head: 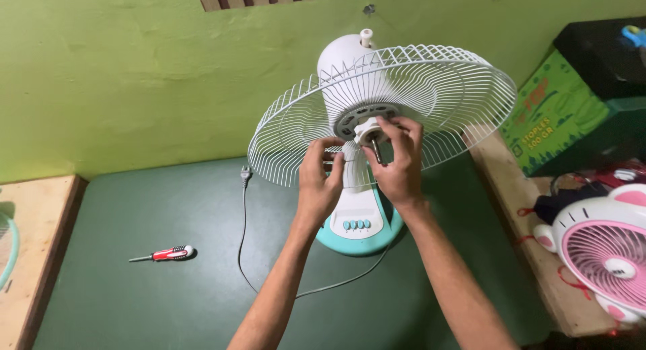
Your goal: The person assembles a table fan by attaching the front grille, inserting the fan blades, and securing them with a nut. They then attach the rear grille and tighten a screw on a plastic ring using a screwdriver.
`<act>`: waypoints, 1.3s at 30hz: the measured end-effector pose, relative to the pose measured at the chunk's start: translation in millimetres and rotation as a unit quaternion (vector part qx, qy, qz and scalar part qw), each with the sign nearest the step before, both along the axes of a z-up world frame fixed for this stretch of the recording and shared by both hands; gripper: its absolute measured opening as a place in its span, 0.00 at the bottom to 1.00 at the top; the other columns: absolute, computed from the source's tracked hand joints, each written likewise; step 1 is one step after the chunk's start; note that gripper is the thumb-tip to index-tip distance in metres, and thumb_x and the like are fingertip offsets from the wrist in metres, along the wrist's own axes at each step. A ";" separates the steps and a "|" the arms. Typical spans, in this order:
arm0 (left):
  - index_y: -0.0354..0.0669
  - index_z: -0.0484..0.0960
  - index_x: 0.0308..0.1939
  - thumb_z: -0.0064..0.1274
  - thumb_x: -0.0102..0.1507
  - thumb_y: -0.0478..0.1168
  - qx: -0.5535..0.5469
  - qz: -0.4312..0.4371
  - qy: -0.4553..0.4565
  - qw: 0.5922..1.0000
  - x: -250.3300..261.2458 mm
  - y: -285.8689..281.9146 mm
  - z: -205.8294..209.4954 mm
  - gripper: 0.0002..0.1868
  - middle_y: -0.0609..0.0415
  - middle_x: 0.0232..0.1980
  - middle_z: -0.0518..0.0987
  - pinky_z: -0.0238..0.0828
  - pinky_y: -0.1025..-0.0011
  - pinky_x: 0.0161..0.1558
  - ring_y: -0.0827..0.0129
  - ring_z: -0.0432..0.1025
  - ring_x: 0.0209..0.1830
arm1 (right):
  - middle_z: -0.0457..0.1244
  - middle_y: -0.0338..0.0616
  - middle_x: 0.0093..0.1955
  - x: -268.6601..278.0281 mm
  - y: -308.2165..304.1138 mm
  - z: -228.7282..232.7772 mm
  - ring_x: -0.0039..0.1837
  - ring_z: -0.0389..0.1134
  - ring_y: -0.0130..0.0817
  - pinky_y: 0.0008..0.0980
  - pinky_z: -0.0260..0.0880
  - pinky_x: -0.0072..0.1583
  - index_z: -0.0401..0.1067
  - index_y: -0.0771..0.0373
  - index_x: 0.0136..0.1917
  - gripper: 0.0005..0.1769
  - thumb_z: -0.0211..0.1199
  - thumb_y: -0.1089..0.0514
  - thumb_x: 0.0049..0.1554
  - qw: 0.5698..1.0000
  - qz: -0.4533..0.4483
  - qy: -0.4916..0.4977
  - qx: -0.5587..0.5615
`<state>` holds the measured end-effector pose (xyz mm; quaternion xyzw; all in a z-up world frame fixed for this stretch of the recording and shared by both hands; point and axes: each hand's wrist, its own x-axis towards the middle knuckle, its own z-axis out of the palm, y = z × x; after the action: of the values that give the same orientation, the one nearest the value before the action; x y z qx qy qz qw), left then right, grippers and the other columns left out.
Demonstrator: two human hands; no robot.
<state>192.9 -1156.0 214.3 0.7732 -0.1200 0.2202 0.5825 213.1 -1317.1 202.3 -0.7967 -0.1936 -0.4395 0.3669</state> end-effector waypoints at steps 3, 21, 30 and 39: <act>0.36 0.76 0.56 0.55 0.66 0.32 -0.029 -0.032 -0.024 0.999 3.4 -5.7 -0.3 0.15 0.49 0.55 0.76 0.77 0.72 0.41 0.68 0.76 0.43 | 0.58 0.52 0.62 5.2 -0.2 -10.0 0.66 0.62 0.50 0.44 0.68 0.64 0.67 0.63 0.68 0.38 0.80 0.69 0.46 1.000 -0.007 -0.011 0.012; 0.42 0.80 0.57 0.57 0.65 0.28 0.012 0.057 -0.089 0.994 13.8 -41.0 1.1 0.16 0.45 0.52 0.72 0.77 0.64 0.46 0.57 0.75 0.47 | 0.52 0.50 0.68 17.6 20.3 -41.0 0.70 0.56 0.43 0.41 0.62 0.68 0.60 0.63 0.64 0.30 0.77 0.58 0.59 0.988 0.009 -0.011 0.151; 0.43 0.80 0.59 0.53 0.64 0.24 0.061 0.069 -0.159 0.983 16.9 -43.8 0.6 0.21 0.43 0.55 0.71 0.77 0.60 0.52 0.53 0.75 0.54 | 0.60 0.47 0.63 9.9 1.9 -20.1 0.63 0.65 0.43 0.39 0.71 0.61 0.70 0.62 0.67 0.27 0.75 0.67 0.57 0.998 0.007 -0.031 0.062; 0.43 0.79 0.60 0.57 0.65 0.27 0.051 0.074 -0.138 0.986 13.4 -42.2 -2.1 0.19 0.44 0.58 0.72 0.79 0.64 0.46 0.55 0.78 0.51 | 0.61 0.49 0.63 11.2 -28.7 5.8 0.65 0.68 0.42 0.35 0.76 0.65 0.75 0.58 0.67 0.28 0.66 0.76 0.55 0.994 0.109 0.011 0.001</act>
<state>206.3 -1198.2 212.3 0.7705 -0.1531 0.3608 0.5026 224.4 -1345.8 208.1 -0.7756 -0.2747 -0.3880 0.4153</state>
